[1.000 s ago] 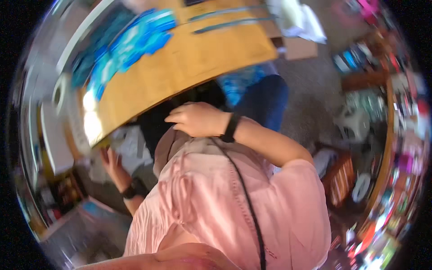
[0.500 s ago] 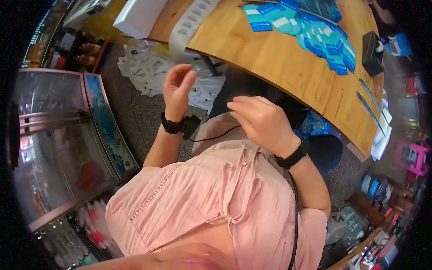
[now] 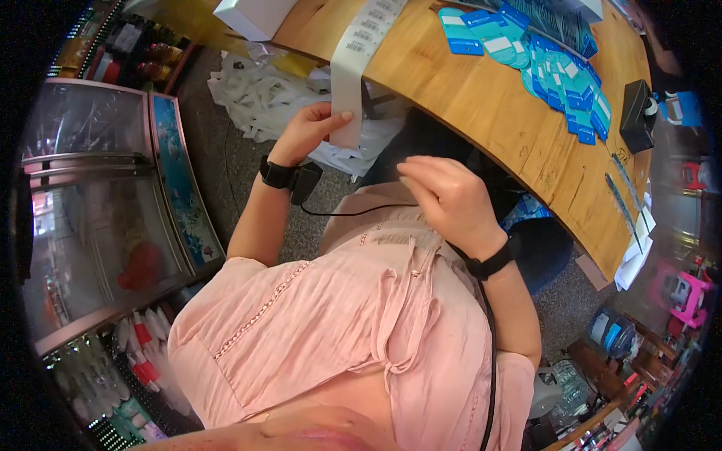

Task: Apply barcode stickers to a series of small blue cards at a workbench.

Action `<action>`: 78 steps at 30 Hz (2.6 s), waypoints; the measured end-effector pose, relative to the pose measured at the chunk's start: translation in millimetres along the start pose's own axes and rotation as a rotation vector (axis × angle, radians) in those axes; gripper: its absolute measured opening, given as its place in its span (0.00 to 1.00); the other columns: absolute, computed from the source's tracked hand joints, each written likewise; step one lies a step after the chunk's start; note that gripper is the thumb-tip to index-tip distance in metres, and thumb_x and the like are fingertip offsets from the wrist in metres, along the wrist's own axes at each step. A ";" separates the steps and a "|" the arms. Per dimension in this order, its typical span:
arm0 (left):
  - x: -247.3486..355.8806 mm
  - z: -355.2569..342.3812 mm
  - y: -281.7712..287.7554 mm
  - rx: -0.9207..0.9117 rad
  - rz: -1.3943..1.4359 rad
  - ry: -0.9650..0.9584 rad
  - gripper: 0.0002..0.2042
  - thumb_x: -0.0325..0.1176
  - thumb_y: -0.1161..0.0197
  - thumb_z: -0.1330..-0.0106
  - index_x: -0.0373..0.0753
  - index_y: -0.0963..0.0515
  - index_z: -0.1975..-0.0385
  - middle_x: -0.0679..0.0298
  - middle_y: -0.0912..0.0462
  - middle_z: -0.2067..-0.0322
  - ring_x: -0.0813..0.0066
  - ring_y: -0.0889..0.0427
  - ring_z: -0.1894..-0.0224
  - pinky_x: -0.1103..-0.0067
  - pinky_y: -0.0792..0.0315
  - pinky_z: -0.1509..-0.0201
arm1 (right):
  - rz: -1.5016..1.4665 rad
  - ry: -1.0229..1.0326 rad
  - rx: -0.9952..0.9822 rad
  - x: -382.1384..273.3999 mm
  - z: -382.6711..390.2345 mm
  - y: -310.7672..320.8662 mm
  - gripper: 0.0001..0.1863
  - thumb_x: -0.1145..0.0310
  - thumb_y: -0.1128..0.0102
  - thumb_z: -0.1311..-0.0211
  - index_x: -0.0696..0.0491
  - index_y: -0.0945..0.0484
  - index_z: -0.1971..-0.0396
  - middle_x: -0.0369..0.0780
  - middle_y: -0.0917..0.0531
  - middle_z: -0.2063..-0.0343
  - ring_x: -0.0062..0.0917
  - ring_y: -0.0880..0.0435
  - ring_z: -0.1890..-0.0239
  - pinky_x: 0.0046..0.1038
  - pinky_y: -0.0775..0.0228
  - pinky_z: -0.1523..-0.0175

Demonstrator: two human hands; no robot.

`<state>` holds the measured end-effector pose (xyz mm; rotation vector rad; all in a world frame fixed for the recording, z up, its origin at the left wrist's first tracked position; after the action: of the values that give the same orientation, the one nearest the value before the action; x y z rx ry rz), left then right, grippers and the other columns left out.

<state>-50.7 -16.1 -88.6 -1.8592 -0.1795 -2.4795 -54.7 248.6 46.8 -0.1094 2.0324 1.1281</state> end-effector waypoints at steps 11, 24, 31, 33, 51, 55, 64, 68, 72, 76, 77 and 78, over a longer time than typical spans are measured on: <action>21.0 27.3 -41.6 0.087 0.083 -0.004 0.19 0.48 0.34 0.20 0.36 0.14 0.49 0.71 0.13 0.63 0.86 0.20 0.68 0.84 0.29 0.67 | 0.053 0.260 0.078 -17.1 -27.3 -35.3 0.14 0.70 0.22 0.42 0.53 0.10 0.55 0.40 0.12 0.53 0.38 0.13 0.52 0.35 0.18 0.48; -7.5 45.6 -64.9 0.096 -0.058 0.151 0.21 0.51 0.35 0.20 0.34 0.14 0.58 0.71 0.16 0.70 0.86 0.23 0.73 0.83 0.31 0.72 | 0.071 0.271 0.039 9.3 1.0 -56.6 0.14 0.72 0.23 0.44 0.54 0.11 0.56 0.40 0.13 0.53 0.36 0.14 0.53 0.36 0.18 0.49; -7.3 45.2 -66.1 0.183 -0.093 0.047 0.24 0.51 0.37 0.21 0.31 0.15 0.66 0.67 0.18 0.77 0.81 0.22 0.77 0.78 0.29 0.76 | 0.119 0.353 0.123 -2.9 9.1 -52.9 0.10 0.75 0.26 0.44 0.54 0.12 0.60 0.38 0.14 0.58 0.35 0.14 0.56 0.36 0.19 0.52; -7.2 46.8 -66.1 0.178 -0.065 0.040 0.24 0.50 0.37 0.21 0.31 0.15 0.66 0.67 0.18 0.77 0.81 0.22 0.77 0.78 0.29 0.76 | 0.104 0.361 0.066 -5.2 10.1 -56.2 0.08 0.76 0.27 0.44 0.54 0.14 0.64 0.38 0.14 0.59 0.35 0.14 0.56 0.35 0.19 0.53; 174.8 73.2 -164.5 -0.164 -0.524 -0.707 0.07 0.28 0.28 0.30 0.34 0.15 0.57 0.62 0.14 0.63 0.73 0.16 0.64 0.77 0.25 0.61 | -0.615 -0.391 0.121 41.0 46.9 61.7 0.07 0.78 0.31 0.28 0.58 0.16 0.54 0.30 0.14 0.63 0.10 0.19 0.63 0.16 0.27 0.58; 181.5 61.7 -186.1 -0.132 -0.443 -0.819 0.06 0.29 0.27 0.32 0.35 0.16 0.63 0.60 0.18 0.69 0.69 0.17 0.69 0.75 0.24 0.65 | -0.633 -0.443 0.297 48.3 62.6 83.3 0.11 0.77 0.30 0.28 0.58 0.15 0.49 0.31 0.14 0.61 0.10 0.20 0.64 0.16 0.27 0.58; 193.9 48.4 -203.5 -0.048 -0.356 -0.811 0.04 0.26 0.27 0.32 0.34 0.16 0.64 0.59 0.16 0.68 0.66 0.17 0.72 0.74 0.24 0.67 | -0.659 -0.470 0.544 64.6 81.2 100.0 0.08 0.76 0.29 0.27 0.60 0.14 0.52 0.34 0.14 0.68 0.13 0.19 0.71 0.18 0.25 0.63; 214.3 37.4 -197.5 0.090 -0.579 -0.972 0.16 0.31 0.27 0.32 0.37 0.17 0.47 0.59 0.12 0.60 0.59 0.14 0.63 0.69 0.21 0.59 | -0.728 -0.415 0.705 73.0 94.4 118.3 0.07 0.75 0.30 0.26 0.61 0.14 0.54 0.35 0.15 0.70 0.15 0.19 0.72 0.18 0.25 0.65; 210.7 -8.5 -164.5 0.282 -1.005 -0.924 0.27 0.45 0.32 0.27 0.39 0.25 0.33 0.59 0.14 0.44 0.54 0.16 0.43 0.59 0.23 0.42 | -0.630 -0.347 0.805 81.2 109.6 154.6 0.07 0.75 0.30 0.25 0.61 0.15 0.53 0.35 0.15 0.68 0.15 0.18 0.70 0.19 0.25 0.64; 195.4 -10.4 -175.5 0.253 -1.368 -0.936 0.28 0.52 0.38 0.25 0.37 0.22 0.34 0.55 0.18 0.42 0.54 0.20 0.40 0.55 0.28 0.38 | -0.490 -0.351 0.918 93.8 128.6 176.3 0.06 0.75 0.28 0.27 0.59 0.14 0.54 0.33 0.14 0.68 0.12 0.18 0.70 0.17 0.24 0.64; 194.7 -1.8 -181.2 0.249 -1.425 -0.903 0.28 0.52 0.38 0.25 0.36 0.22 0.35 0.54 0.17 0.45 0.53 0.20 0.41 0.56 0.28 0.38 | -0.489 -0.353 0.924 96.9 131.0 177.4 0.06 0.75 0.28 0.27 0.59 0.14 0.54 0.33 0.14 0.68 0.12 0.18 0.70 0.17 0.24 0.64; 198.0 7.2 -189.8 0.222 -1.422 -0.897 0.27 0.50 0.37 0.25 0.35 0.20 0.37 0.55 0.18 0.50 0.53 0.20 0.43 0.58 0.28 0.39 | -0.497 -0.361 0.924 101.1 133.0 177.1 0.06 0.75 0.28 0.27 0.59 0.14 0.54 0.33 0.14 0.67 0.12 0.18 0.70 0.17 0.24 0.64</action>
<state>-118.5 181.0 89.8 -3.0930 -2.2938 -1.3608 -119.1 483.0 60.5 0.0563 1.8539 -0.1381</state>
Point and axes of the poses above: each hand's wrist, its own z-axis away from the middle knuckle, its own y-axis out of the back of the hand, x = y × z, the point moved 9 cm from there along -z, towards the middle knuckle
